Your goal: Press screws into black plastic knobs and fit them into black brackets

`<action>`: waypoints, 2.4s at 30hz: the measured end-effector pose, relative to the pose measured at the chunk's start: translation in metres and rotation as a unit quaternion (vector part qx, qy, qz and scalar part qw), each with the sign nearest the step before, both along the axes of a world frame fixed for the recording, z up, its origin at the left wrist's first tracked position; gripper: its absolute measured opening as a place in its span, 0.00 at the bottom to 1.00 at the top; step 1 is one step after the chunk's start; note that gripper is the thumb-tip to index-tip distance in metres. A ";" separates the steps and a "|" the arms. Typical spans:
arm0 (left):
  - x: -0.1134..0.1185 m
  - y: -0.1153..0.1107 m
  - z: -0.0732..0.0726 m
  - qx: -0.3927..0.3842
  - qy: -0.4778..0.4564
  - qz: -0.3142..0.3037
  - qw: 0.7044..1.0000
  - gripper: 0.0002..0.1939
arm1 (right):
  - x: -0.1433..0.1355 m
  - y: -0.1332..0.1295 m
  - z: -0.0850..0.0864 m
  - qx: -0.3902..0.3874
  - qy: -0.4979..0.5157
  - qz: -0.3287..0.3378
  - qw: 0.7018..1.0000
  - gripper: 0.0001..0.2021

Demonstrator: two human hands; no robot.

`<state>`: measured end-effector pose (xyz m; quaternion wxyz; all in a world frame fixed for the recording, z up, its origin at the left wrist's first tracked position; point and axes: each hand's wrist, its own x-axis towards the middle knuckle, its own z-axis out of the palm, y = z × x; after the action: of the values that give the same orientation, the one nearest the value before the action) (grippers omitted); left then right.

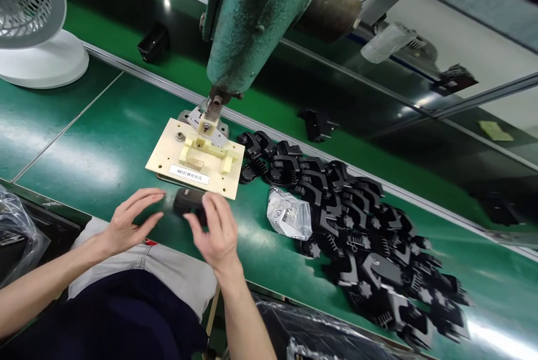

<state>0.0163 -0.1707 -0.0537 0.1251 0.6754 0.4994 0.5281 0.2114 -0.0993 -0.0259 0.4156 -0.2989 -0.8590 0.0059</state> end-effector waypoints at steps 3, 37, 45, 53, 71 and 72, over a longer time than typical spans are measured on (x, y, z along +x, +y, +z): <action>-0.003 -0.001 -0.006 -0.016 -0.004 0.062 0.998 0.18 | -0.003 0.041 0.016 0.024 0.016 -0.043 0.999 0.23; -0.001 -0.006 -0.023 -0.043 0.115 0.043 0.991 0.10 | 0.160 0.066 -0.002 -0.343 -0.086 -0.331 0.875 0.02; -0.001 -0.007 -0.027 -0.043 0.105 0.050 0.992 0.10 | 0.157 0.046 -0.003 -0.333 0.067 -0.341 0.877 0.14; -0.003 -0.008 -0.027 -0.045 0.104 0.047 0.992 0.09 | 0.160 0.034 0.001 -0.328 0.207 -0.357 0.850 0.18; -0.001 -0.005 -0.024 -0.044 0.098 0.057 0.993 0.09 | 0.100 -0.010 0.003 -0.307 0.222 -0.285 0.880 0.08; -0.001 -0.005 -0.024 -0.044 0.093 0.057 0.993 0.10 | 0.084 -0.019 -0.001 -0.317 0.216 -0.252 0.888 0.07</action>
<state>0.0155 -0.1759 -0.0775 0.0773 0.6861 0.5689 0.4468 0.2958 -0.1187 -0.0273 0.4617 -0.6124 -0.5962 0.2375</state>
